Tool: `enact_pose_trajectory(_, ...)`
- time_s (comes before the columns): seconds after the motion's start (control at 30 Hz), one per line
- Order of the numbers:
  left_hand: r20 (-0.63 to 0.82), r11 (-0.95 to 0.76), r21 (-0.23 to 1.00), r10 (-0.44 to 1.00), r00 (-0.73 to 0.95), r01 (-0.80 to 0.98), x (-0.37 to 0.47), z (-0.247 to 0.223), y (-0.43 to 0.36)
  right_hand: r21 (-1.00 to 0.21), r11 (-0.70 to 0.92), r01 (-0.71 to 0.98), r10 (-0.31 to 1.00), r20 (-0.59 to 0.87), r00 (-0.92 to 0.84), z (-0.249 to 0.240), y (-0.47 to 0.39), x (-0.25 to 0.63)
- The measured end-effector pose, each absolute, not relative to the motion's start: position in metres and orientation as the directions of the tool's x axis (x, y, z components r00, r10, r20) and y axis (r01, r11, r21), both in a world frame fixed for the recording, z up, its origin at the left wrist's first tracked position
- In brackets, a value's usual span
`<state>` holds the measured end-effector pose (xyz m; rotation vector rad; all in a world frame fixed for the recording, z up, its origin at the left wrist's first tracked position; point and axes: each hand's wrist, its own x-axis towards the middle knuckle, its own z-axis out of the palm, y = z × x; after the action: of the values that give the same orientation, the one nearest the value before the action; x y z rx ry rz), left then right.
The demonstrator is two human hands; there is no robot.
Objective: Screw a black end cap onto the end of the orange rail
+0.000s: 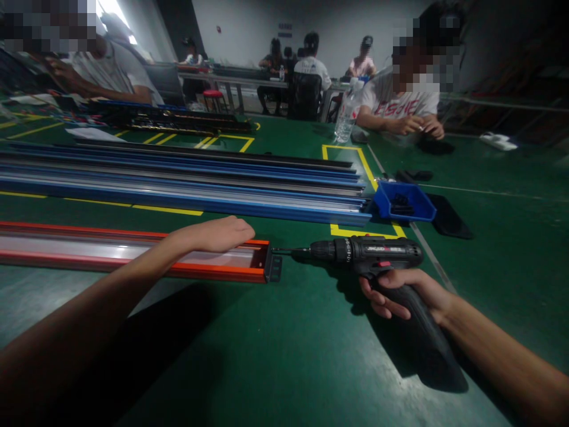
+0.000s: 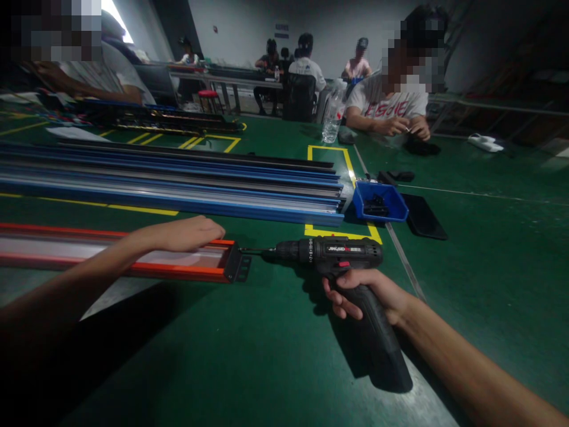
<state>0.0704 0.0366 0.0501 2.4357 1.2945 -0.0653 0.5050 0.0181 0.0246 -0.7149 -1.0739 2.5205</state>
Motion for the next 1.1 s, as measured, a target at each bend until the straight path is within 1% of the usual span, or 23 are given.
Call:
enact_pose_trajectory(0.13,-0.187,-0.541,0.305,0.773,0.606,0.784,0.0672,0.0458,0.0386,-0.735,-0.673,-0.081,0.461,-0.331,-0.823,0.0247,0.0178,0.5051)
enact_pose_trajectory(0.4,-0.151,-0.557,0.326,0.767,0.624,0.764,0.0653,0.0428,0.0389,-0.747,-0.66,-0.079,0.481,-0.339,-0.809,0.0236,0.0162,0.5053)
enact_pose_trajectory(0.63,-0.183,-0.54,0.322,0.771,0.611,0.778,0.0657,0.044,0.0391,-0.737,-0.67,-0.089,0.463,-0.32,-0.827,0.0231,0.0168,0.5064)
enact_pose_trajectory(0.93,-0.173,-0.546,0.32,0.77,0.614,0.774,0.0652,0.0426,0.0392,-0.758,-0.646,-0.092,0.491,-0.32,-0.81,0.0267,0.0151,0.5034)
enact_pose_trajectory(1.1,-0.168,-0.554,0.316,0.766,0.621,0.77,0.065,0.0429,0.039,-0.75,-0.654,-0.096,0.492,-0.325,-0.808,0.0257,0.015,0.5037)
